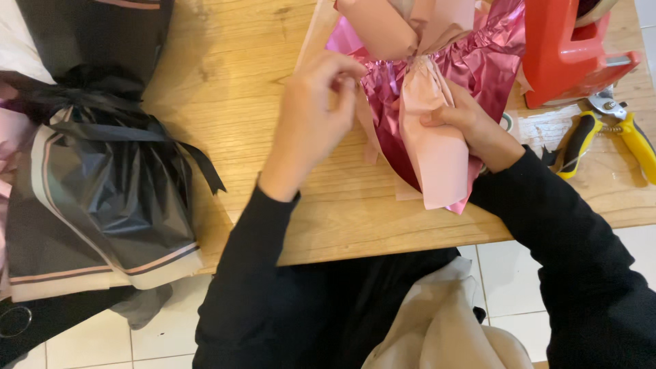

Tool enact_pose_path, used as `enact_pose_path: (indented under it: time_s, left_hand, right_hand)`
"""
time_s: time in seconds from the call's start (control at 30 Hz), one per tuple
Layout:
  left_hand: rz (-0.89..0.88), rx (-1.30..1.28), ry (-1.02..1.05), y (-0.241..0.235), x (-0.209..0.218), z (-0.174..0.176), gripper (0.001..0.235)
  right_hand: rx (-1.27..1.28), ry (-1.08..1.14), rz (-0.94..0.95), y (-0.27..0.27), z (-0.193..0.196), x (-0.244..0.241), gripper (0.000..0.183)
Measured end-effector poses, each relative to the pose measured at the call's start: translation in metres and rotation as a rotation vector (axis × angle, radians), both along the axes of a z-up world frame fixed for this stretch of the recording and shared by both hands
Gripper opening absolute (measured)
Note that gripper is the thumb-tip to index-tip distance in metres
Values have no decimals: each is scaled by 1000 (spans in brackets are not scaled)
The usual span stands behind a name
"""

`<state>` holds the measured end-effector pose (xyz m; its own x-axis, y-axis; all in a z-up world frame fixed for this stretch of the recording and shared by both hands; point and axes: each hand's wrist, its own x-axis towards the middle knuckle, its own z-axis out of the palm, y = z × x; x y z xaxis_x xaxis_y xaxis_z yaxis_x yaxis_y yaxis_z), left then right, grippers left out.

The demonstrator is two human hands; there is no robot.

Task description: The person assembles a floral bouquet by wrapping layers of pink and metallic pink paper around a red rose, securing the arrangement with tape, and trimming excess paper with scissors.

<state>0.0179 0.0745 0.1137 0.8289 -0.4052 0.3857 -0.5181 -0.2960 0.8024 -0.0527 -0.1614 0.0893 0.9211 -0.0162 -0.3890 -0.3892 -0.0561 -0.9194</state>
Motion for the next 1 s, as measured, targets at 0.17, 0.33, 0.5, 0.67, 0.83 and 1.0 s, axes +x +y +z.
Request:
enact_pose_path:
  time_s: [0.17,0.33,0.5,0.67,0.83,1.0]
  left_hand:
    - [-119,-45,-98,-47,-20,-30,17]
    - [-146,-38,374,-61,-23,-36,58]
    - [-97,-23,364,-68,-31,-27,45]
    - [-134,14,410,-54,-17,-20,39]
    - [33,284,633,-28,8,-28,52]
    - [71,410,568,-9,12,-23,44]
  right_hand:
    - [127,84,-128,2,3,-10,69]
    - [141,97,-3,-8,-15,-15,86]
    - [74,-313,352,-25,-51,-14,57]
    - [-676,-1116,266,-33,-24,-13,42]
    - [-1005,-1005,-206,-80,-26,-6,27]
    - [-1375,-500,5,-76,-24,-6,13]
